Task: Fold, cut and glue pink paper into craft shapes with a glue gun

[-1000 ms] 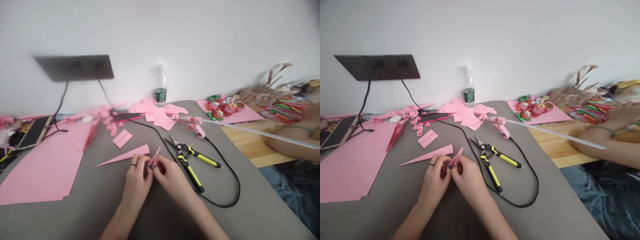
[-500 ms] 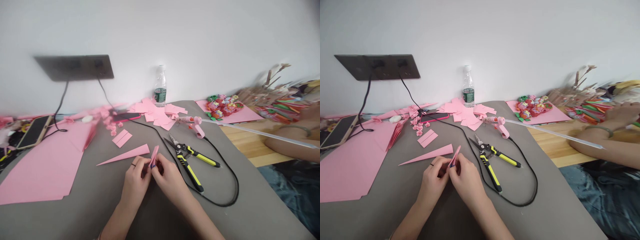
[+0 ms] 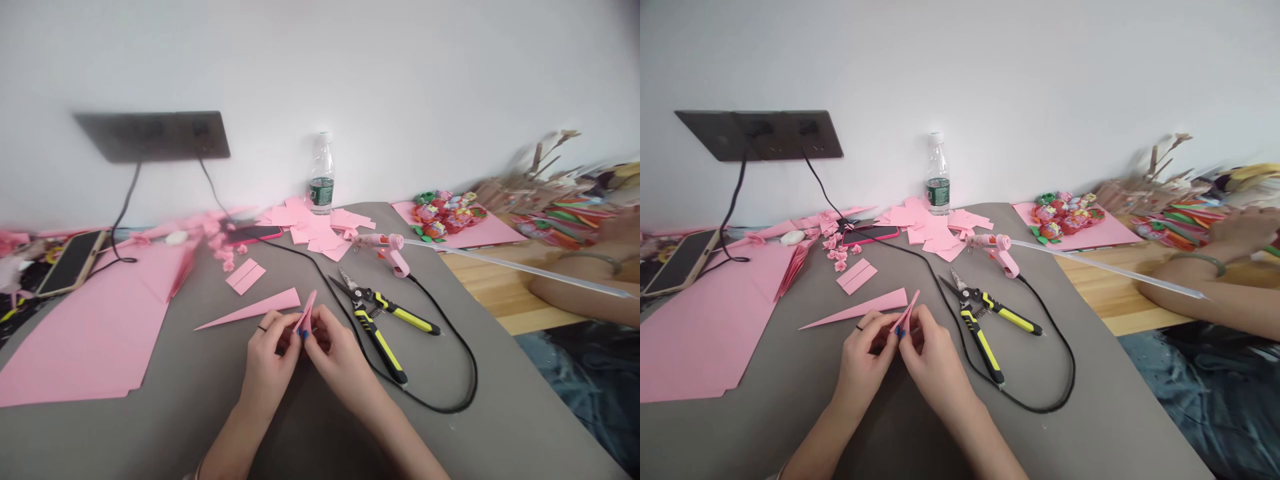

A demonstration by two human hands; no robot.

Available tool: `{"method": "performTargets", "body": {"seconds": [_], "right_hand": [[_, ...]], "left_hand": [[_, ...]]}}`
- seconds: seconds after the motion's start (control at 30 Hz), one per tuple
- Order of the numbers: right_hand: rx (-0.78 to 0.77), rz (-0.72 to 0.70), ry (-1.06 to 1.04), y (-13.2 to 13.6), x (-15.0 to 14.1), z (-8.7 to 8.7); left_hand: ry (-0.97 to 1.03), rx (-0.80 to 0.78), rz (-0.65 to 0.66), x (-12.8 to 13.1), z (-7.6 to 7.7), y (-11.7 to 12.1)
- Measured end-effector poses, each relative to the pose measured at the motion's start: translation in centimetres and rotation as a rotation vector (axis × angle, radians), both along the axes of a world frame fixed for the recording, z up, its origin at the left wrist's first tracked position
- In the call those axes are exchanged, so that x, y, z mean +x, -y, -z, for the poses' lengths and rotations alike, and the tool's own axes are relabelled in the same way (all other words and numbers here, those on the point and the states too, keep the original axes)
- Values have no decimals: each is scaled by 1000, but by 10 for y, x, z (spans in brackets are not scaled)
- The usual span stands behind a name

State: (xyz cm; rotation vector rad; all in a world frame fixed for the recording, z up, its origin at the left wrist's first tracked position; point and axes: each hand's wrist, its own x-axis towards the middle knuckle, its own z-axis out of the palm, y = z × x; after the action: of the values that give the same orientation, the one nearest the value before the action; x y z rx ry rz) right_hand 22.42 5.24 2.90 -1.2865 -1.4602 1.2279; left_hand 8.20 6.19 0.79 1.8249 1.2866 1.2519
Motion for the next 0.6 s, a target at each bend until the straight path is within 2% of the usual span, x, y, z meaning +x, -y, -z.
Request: {"method": "performTargets", "body": {"seconds": [0.2, 0.4, 0.5, 0.6], "right_hand": [[21, 110, 71, 0, -5, 3], [54, 73, 54, 1, -4, -1], [74, 72, 25, 2, -3, -1], [82, 91, 23, 3, -4, 2]], "left_hand": [[-55, 9, 10, 1, -2, 1], [-37, 17, 56, 1, -3, 2], [-29, 10, 33, 1, -2, 3], [-43, 73, -15, 3, 0, 3]]}}
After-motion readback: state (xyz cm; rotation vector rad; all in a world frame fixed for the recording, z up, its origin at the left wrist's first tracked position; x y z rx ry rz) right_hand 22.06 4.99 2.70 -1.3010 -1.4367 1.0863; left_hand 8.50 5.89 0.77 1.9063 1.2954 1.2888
